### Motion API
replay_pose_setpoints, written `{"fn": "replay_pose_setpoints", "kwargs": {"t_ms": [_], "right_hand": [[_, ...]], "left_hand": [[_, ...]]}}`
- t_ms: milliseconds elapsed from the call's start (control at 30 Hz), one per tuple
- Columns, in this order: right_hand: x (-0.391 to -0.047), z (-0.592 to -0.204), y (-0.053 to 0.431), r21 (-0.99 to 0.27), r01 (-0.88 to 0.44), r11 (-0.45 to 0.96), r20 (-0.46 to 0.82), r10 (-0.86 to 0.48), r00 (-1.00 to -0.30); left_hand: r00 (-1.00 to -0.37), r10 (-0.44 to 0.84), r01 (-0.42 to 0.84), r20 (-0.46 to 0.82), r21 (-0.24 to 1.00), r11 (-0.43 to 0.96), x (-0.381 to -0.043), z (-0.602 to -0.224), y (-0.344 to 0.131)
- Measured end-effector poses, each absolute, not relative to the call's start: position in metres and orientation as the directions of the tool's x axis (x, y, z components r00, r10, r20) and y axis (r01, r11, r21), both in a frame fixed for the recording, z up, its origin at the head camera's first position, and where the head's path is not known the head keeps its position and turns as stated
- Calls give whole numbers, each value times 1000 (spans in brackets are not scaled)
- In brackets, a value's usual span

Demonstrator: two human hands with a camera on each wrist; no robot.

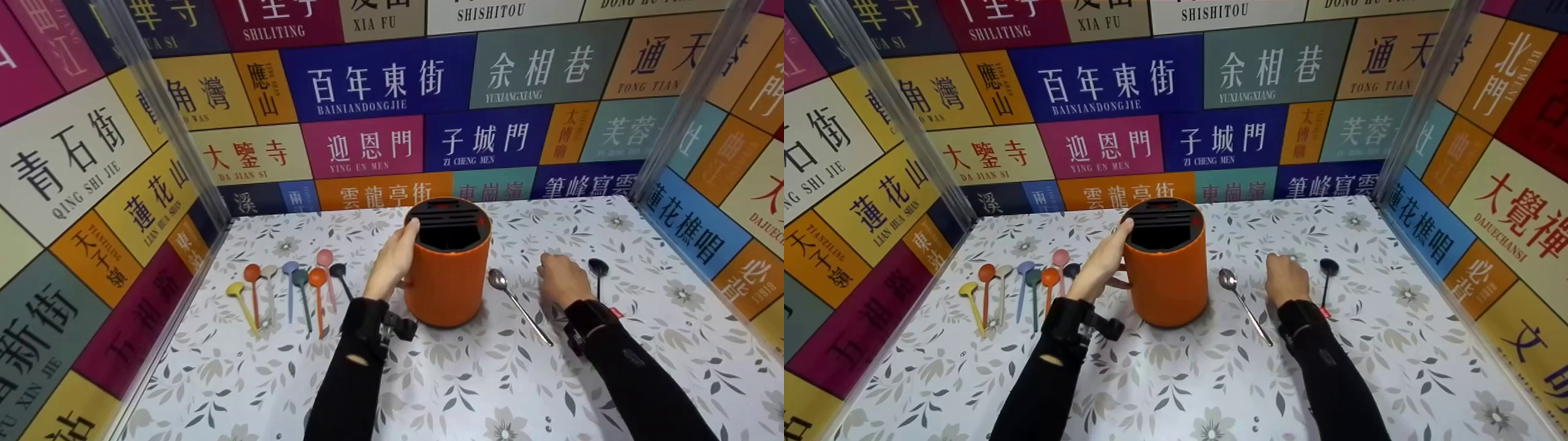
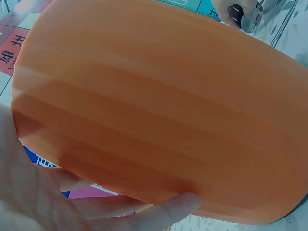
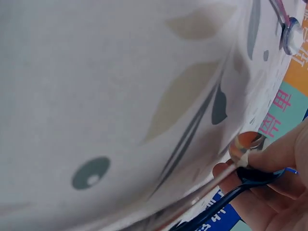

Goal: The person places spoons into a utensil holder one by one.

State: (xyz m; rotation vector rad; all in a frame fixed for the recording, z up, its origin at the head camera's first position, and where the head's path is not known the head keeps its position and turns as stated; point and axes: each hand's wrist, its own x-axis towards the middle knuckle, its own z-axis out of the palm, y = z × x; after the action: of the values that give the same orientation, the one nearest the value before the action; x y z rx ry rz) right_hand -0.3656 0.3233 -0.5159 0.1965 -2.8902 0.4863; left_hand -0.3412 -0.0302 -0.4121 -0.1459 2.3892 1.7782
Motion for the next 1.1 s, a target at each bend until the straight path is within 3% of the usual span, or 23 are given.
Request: {"fn": "replay_pose_setpoints", "kwargs": {"t_ms": [200, 500, 800, 1100], "right_hand": [[-366, -511, 326, -319, -149, 936, 249, -69, -966], [-367, -503, 328, -524, -51, 850, 186, 56, -981], [-371, -490, 322, -833, 147, 533, -50, 191, -980], [-367, -484, 310, -936, 100, 338, -5, 271, -962]], "left_hand": [[-984, 6, -169, -180, 937, 305, -343, -413, -31], [-984, 13, -164, -177, 938, 306, -342, -412, -32], [-983, 34, -165, -182, 946, 278, -341, -413, -35], [-983, 25, -165, -180, 944, 284, -341, -414, -32]]}}
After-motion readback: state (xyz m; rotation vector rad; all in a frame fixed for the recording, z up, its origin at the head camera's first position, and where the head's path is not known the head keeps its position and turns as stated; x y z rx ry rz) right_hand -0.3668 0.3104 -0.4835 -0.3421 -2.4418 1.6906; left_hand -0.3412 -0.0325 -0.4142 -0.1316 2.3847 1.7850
